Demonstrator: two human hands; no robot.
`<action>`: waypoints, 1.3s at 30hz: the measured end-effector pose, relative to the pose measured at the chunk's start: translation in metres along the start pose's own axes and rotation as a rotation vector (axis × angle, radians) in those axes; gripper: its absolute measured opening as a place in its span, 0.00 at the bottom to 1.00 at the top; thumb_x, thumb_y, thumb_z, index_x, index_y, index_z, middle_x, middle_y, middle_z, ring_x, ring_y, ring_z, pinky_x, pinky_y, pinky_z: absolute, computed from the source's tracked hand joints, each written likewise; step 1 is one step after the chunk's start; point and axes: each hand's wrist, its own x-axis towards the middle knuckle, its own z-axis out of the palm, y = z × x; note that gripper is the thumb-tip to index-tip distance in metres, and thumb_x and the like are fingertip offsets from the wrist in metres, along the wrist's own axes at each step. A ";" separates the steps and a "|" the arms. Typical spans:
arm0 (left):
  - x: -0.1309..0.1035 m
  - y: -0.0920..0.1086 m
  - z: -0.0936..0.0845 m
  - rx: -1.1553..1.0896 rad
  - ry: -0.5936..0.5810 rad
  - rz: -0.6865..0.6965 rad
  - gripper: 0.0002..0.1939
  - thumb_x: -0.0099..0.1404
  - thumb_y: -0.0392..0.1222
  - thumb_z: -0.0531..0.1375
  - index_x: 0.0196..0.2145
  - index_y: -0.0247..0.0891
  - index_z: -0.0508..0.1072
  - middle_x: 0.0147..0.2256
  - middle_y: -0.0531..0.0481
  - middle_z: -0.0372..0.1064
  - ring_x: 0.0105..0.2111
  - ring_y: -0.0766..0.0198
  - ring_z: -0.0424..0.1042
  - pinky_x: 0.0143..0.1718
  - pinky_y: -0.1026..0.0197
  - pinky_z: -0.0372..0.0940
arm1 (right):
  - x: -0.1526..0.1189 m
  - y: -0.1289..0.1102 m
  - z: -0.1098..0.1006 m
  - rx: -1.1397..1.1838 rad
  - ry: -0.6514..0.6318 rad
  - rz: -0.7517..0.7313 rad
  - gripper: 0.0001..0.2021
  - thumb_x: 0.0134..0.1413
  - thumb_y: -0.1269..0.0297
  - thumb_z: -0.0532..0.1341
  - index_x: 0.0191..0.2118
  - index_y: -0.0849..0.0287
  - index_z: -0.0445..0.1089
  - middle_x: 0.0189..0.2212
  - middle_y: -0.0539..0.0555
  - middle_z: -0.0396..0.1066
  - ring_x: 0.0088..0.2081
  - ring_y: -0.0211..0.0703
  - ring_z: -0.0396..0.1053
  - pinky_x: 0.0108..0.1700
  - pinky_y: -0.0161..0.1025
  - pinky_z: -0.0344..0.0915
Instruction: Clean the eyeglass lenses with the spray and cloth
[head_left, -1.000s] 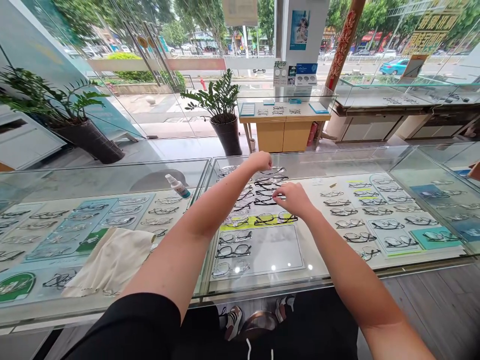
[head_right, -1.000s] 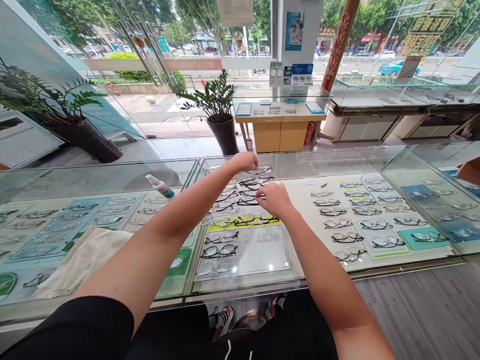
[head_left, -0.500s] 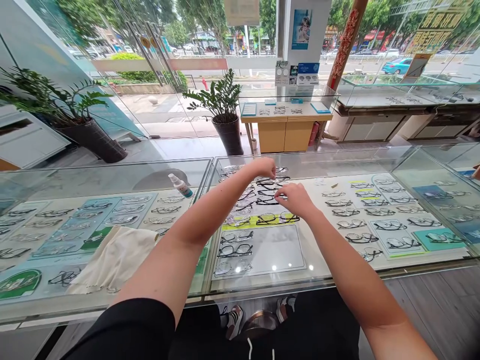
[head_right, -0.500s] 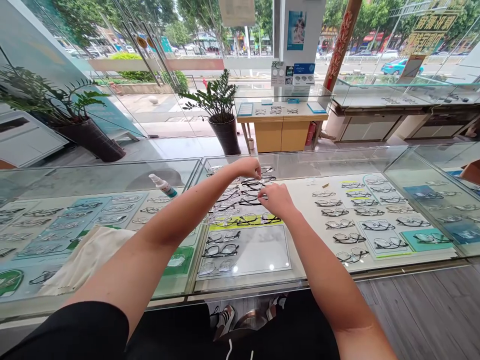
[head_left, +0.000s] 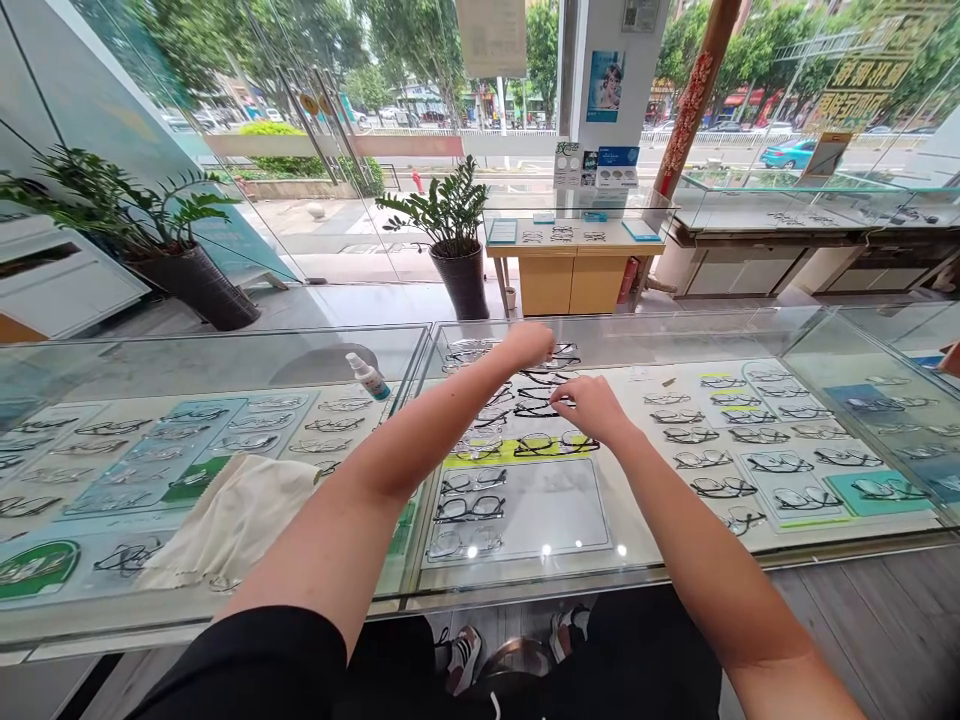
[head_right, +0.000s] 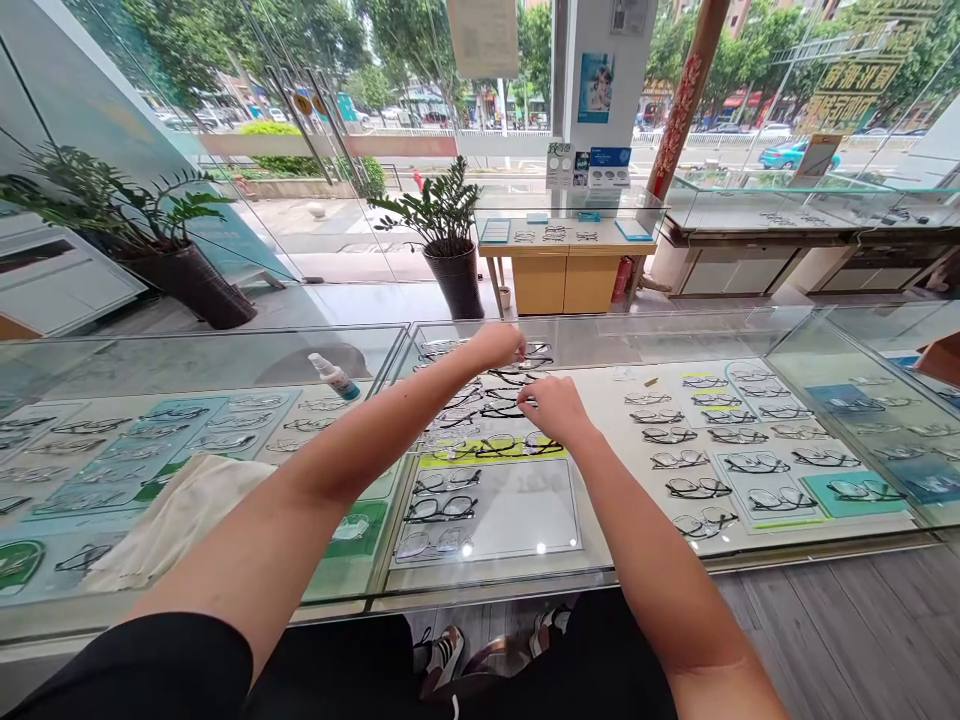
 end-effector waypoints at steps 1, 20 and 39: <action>-0.003 0.001 -0.001 0.001 0.012 0.005 0.13 0.67 0.44 0.65 0.46 0.41 0.87 0.45 0.37 0.83 0.48 0.45 0.80 0.48 0.54 0.68 | 0.000 0.000 0.001 0.004 0.001 0.001 0.09 0.70 0.66 0.63 0.42 0.52 0.84 0.44 0.53 0.85 0.47 0.50 0.75 0.54 0.48 0.56; -0.035 0.016 -0.007 -0.037 -0.060 0.077 0.13 0.66 0.45 0.65 0.45 0.43 0.87 0.43 0.41 0.84 0.45 0.49 0.80 0.44 0.55 0.69 | 0.000 0.002 0.001 0.002 0.012 0.000 0.10 0.69 0.65 0.62 0.42 0.52 0.83 0.44 0.53 0.85 0.45 0.49 0.75 0.54 0.48 0.57; -0.045 0.017 -0.014 -0.218 -0.039 0.140 0.15 0.64 0.50 0.65 0.44 0.46 0.87 0.40 0.48 0.83 0.39 0.57 0.77 0.36 0.60 0.63 | 0.002 0.003 -0.001 -0.023 0.003 0.015 0.10 0.69 0.63 0.63 0.42 0.51 0.84 0.42 0.53 0.85 0.44 0.49 0.75 0.54 0.48 0.57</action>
